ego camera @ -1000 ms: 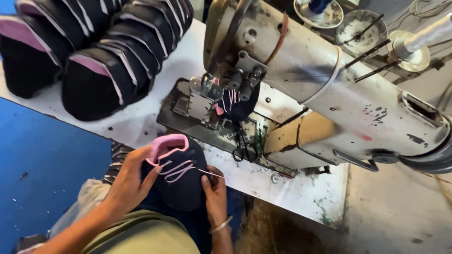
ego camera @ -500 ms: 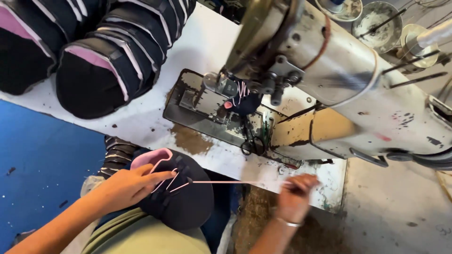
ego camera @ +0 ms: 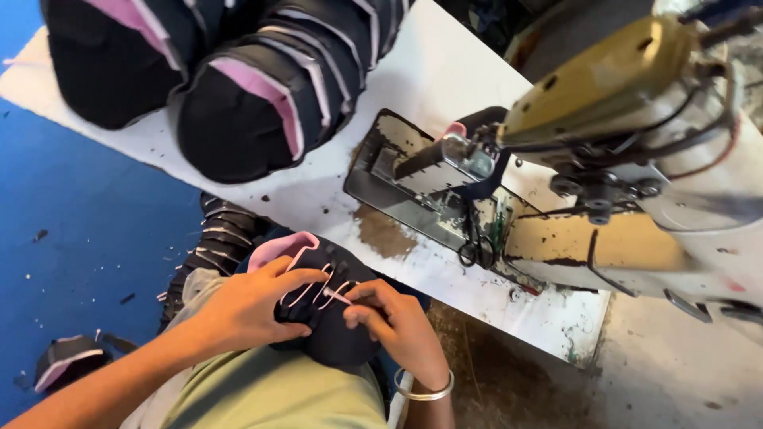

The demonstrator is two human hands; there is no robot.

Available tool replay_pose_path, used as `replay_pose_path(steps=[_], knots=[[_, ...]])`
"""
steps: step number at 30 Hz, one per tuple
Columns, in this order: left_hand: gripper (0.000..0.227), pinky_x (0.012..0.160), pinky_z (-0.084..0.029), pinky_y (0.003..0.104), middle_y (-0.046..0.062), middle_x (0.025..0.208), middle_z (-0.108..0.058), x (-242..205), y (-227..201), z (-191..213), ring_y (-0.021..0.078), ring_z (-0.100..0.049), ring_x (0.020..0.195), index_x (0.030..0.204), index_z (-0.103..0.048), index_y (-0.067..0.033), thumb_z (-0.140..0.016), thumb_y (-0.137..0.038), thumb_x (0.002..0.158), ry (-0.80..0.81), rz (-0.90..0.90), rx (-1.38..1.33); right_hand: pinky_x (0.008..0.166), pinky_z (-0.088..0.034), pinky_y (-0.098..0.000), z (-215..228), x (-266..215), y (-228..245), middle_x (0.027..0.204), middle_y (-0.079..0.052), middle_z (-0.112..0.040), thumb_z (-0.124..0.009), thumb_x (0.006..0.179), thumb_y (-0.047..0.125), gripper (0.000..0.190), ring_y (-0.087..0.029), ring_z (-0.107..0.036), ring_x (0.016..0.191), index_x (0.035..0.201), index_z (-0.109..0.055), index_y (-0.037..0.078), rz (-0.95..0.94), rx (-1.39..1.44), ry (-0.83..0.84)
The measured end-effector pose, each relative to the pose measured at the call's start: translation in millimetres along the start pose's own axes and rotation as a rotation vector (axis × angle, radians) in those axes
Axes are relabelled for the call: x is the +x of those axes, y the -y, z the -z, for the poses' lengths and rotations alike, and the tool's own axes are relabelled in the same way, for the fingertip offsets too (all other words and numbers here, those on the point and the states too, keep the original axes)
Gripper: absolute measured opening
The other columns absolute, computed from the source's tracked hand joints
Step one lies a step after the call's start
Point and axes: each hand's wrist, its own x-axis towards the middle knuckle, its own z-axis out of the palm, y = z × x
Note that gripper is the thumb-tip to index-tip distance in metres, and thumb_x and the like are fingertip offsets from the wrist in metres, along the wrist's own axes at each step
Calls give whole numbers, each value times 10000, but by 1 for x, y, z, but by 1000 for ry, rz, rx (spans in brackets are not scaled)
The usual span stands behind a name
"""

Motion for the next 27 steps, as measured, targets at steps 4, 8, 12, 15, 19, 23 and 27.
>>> replay_pose_path(steps=[4, 8, 12, 15, 19, 23, 27], knots=[[695, 1004, -448, 386, 124, 1425, -540, -8, 6, -7, 348, -385, 1400, 1215, -652, -160, -922, -239, 579, -374, -283, -109, 662, -530, -259, -7, 3, 10, 898, -48, -752, -739, 909, 108, 152, -122, -673, 741, 1046, -742, 43, 153, -249, -24], [651, 1047, -435, 384, 96, 1384, -579, -5, 3, -10, 312, -389, 1430, 1217, -664, -148, -907, -231, 618, -459, -276, -172, 685, -526, -271, -9, -7, 30, 926, -50, -740, -761, 884, 113, 161, -148, -692, 786, 1037, -759, 62, 273, -381, -102], [615, 1007, -473, 365, 60, 1273, -634, 8, -6, -11, 265, -425, 1411, 1185, -688, -156, -916, -248, 622, -471, -248, -206, 635, -510, -283, 1, -17, 35, 899, -51, -730, -768, 860, 131, 176, -170, -679, 735, 1029, -774, 83, 173, -412, -165], [631, 919, -494, 355, 57, 1264, -639, 23, -17, -6, 269, -450, 1386, 1186, -686, -153, -924, -241, 609, -431, -277, -220, 637, -509, -282, 15, -17, 26, 896, -54, -727, -781, 860, 154, 174, -174, -674, 738, 1016, -769, 78, 210, -434, -196], [695, 920, -521, 341, 47, 1167, -636, 56, -19, -7, 229, -626, 1108, 1235, -667, -169, -936, -269, 601, -397, -210, -187, 624, -503, -288, 32, -4, 25, 892, -54, -716, -775, 873, 173, 159, -178, -667, 731, 986, -751, 64, 247, -442, -231], [663, 889, -538, 335, 51, 1157, -625, 102, -1, -11, 224, -650, 1026, 1247, -657, -168, -915, -257, 643, -393, -210, -195, 608, -498, -299, 42, 33, 6, 893, -61, -691, -752, 891, 168, 149, -182, -654, 706, 988, -736, 55, 226, -423, -270], [626, 893, -525, 333, 61, 1161, -641, 131, 26, -22, 234, -632, 1099, 1212, -652, -130, -926, -242, 660, -495, -294, -218, 653, -514, -293, 45, 69, -26, 909, -69, -673, -742, 918, 141, 134, -176, -653, 745, 1003, -722, 39, 335, -344, -308]])
